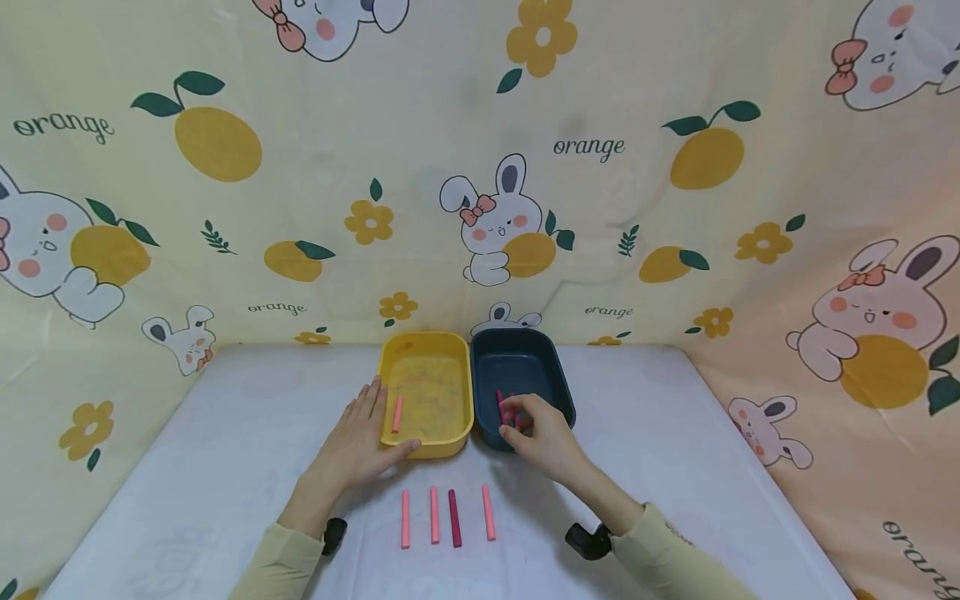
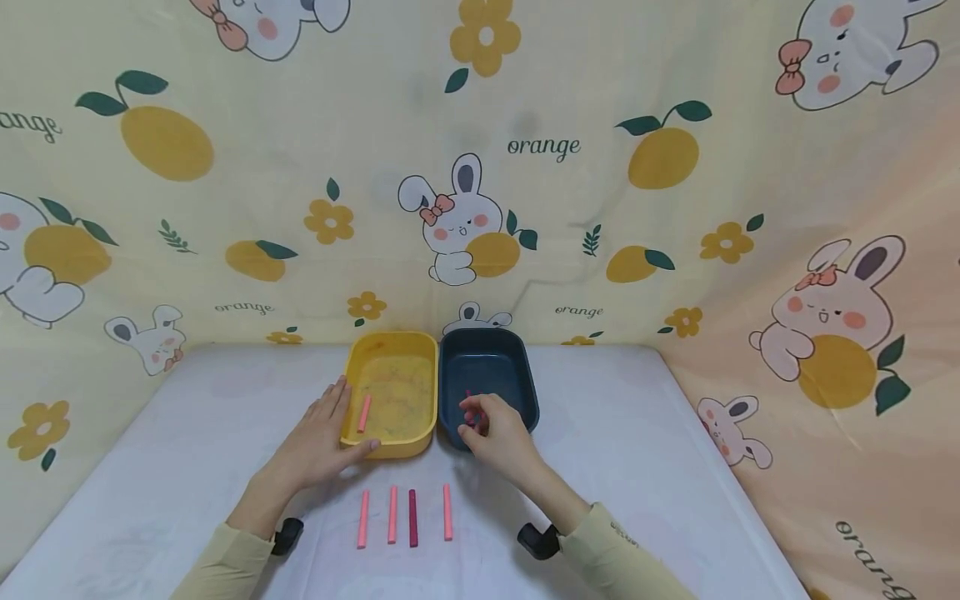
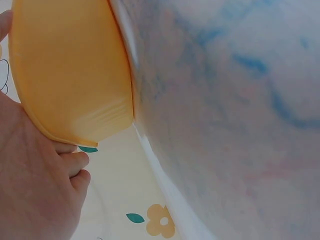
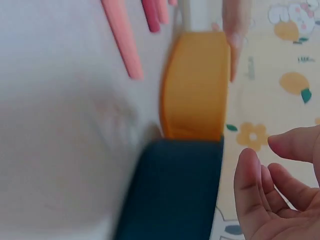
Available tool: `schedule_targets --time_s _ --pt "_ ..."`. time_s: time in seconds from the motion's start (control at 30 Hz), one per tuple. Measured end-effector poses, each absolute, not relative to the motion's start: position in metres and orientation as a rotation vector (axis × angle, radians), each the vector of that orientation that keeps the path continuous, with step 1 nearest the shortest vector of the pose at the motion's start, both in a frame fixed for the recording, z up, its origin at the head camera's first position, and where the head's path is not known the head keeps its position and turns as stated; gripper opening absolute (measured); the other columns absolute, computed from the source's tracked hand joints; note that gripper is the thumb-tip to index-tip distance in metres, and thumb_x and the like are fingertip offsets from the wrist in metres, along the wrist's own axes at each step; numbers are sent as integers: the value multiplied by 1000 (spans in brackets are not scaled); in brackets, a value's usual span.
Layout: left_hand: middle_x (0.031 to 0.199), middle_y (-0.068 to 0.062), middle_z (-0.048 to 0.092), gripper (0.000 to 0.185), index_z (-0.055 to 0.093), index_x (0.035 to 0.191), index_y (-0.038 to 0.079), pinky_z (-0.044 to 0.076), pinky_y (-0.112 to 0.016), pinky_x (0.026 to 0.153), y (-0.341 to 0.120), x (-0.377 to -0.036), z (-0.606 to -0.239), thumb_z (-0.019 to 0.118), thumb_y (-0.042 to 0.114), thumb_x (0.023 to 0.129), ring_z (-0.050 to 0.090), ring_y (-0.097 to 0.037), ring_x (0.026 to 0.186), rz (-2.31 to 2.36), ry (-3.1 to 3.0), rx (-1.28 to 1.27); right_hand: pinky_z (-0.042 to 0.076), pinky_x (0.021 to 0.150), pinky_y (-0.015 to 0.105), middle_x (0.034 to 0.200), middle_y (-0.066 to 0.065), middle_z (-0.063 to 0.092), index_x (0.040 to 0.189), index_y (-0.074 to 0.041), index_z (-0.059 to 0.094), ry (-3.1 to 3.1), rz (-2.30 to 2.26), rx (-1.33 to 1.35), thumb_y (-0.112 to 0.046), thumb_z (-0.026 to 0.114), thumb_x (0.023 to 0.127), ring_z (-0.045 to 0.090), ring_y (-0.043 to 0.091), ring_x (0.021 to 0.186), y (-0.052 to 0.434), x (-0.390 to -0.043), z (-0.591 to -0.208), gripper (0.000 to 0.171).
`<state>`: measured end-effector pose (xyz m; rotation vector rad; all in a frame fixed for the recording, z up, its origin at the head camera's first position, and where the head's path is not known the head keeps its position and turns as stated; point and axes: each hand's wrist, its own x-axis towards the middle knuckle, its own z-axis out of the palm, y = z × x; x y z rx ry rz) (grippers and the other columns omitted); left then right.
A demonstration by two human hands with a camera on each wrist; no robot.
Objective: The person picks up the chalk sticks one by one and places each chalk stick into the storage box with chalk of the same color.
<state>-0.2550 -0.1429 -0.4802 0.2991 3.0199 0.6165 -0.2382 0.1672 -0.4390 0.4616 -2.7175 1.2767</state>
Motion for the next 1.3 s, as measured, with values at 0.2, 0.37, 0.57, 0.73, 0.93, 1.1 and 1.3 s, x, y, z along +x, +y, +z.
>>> schedule_targets --time_s 0.2,0.37,0.57,0.73,0.93,1.1,1.3 --pt "174 -19 2 118 7 165 -3 13 -56 129 -144 -255 -479 57 75 91 6 -39 160 617 3017 311 54 68 20 102 1 64 119 -3 69 -2742 1295 553 -2 77 91 59 9 79 167 -218 -454 29" --pt "174 -20 3 118 7 165 -3 13 -56 129 -144 -255 -479 57 75 92 7 -40 160 611 3023 319 55 67 21 103 3 64 120 1 67 -2787 1314 657 0 76 90 62 8 80 165 -209 -465 32" --pt "174 -21 4 118 7 165 -3 13 -56 128 -144 -255 -479 56 75 91 8 -41 160 608 3026 315 54 67 21 105 3 59 127 0 64 -2986 1291 720 -9 80 89 58 11 82 162 -205 -474 42" --pt "173 -21 4 117 8 164 -4 13 -56 128 -144 -255 -479 57 74 92 8 -41 159 613 3027 324 51 68 22 108 3 57 129 -2 63 -3098 1240 716 -16 83 88 55 11 81 159 -202 -478 48" --pt "174 -21 3 117 8 165 -3 13 -56 128 -144 -256 -480 58 73 92 8 -41 160 620 3024 327 48 65 24 106 3 56 130 -1 63 -3119 1204 712 -18 85 86 53 10 78 156 -202 -478 52" --pt "174 -20 3 117 7 165 -2 13 -56 128 -143 -255 -479 59 73 92 7 -40 160 622 3022 311 48 66 24 98 -1 56 123 -3 67 -3132 1133 734 -20 86 85 52 7 77 154 -205 -481 47" --pt "174 -20 3 117 7 165 -3 13 -56 129 -144 -255 -478 59 73 91 8 -40 160 620 3022 300 48 69 24 91 -6 56 114 -4 73 -3137 1074 767 -22 86 85 50 6 78 152 -208 -484 37"
